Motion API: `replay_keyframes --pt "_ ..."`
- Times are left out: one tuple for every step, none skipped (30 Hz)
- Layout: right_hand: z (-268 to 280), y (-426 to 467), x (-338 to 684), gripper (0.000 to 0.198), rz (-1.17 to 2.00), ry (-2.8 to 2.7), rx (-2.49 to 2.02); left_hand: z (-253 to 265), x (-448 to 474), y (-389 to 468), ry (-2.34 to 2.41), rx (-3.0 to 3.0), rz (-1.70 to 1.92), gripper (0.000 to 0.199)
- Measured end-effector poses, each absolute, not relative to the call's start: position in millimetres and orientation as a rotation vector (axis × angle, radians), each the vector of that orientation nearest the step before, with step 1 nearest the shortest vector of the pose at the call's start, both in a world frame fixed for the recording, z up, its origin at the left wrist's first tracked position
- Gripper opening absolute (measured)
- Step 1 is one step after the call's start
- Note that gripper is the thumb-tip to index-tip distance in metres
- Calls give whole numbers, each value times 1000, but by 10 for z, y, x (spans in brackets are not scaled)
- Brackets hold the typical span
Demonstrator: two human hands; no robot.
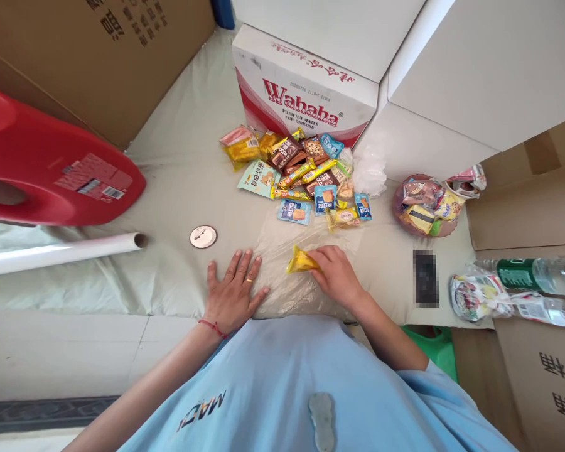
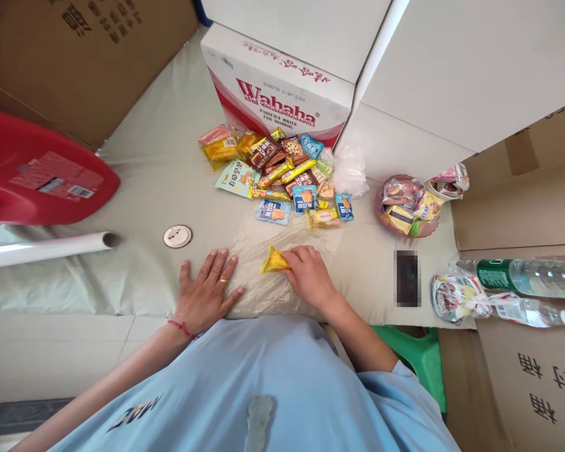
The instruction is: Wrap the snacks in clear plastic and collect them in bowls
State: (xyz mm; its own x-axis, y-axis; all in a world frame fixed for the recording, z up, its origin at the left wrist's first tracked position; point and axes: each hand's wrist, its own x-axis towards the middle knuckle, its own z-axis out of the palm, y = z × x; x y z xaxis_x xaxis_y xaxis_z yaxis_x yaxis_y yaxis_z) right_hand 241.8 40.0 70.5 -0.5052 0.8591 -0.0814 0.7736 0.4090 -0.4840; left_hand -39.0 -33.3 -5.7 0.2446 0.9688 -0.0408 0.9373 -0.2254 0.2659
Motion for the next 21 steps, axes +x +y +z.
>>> replay_keyframes --pt "661 385 2396 39 694 -2521 -1482 -59 -393 -336 1794 2282 208 71" --pt "620 381 2381 40 690 -2545 -1504 -59 -396 -342 1807 2278 223 69" --pt "586 382 2377 41 689 -2554 -1517 -59 -398 -351 1831 2271 243 66" --pt "562 384 2382 41 688 -2548 -1521 -59 -401 -362 1863 2262 269 64" --pt "550 385 2395 42 684 -2532 -1520 -57 -402 -373 1898 2255 300 63" --pt "545 384 2411 42 675 -2514 -1516 -54 -401 -382 1932 2256 333 63" --pt "545 381 2427 42 662 -2498 -1512 -50 -398 -387 1957 2265 366 64" --pt "543 379 2440 41 648 -2486 -1513 -45 -392 -385 1967 2282 394 65" --pt "536 380 2447 41 636 -2482 -1514 -38 -383 -374 1963 2305 413 65" --pt "523 383 2447 41 628 -2485 -1513 -30 -372 -355 1942 2329 422 64" --pt "503 389 2444 41 625 -2495 -1508 -22 -360 -328 1906 2350 419 61" --pt "478 396 2440 41 624 -2507 -1498 -15 -350 -295 1865 2361 405 59" --pt "452 400 2440 41 622 -2519 -1479 -11 -344 -262 1831 2360 383 57" --pt "427 396 2448 42 611 -2522 -1454 -12 -346 -232 1809 2352 363 56" --pt "408 380 2467 43 589 -2511 -1425 -17 -357 -209 1797 2342 350 56" --pt "395 346 2500 45 560 -2485 -1391 -25 -378 -197 1795 2337 355 57" --pt "389 293 2547 48 534 -2447 -1350 -36 -410 -196 1800 2341 379 59" --pt "388 218 2606 51 521 -2405 -1299 -46 -452 -207 1804 2359 422 62" --pt "388 125 2675 52 524 -2371 -1237 -54 -501 -225 1801 2391 478 66" --pt "388 17 2750 52 545 -2356 -1169 -57 -552 -248 1786 2433 540 71" --pt "386 -97 2826 51 582 -2364 -1101 -55 -603 -269 1756 2481 594 75"
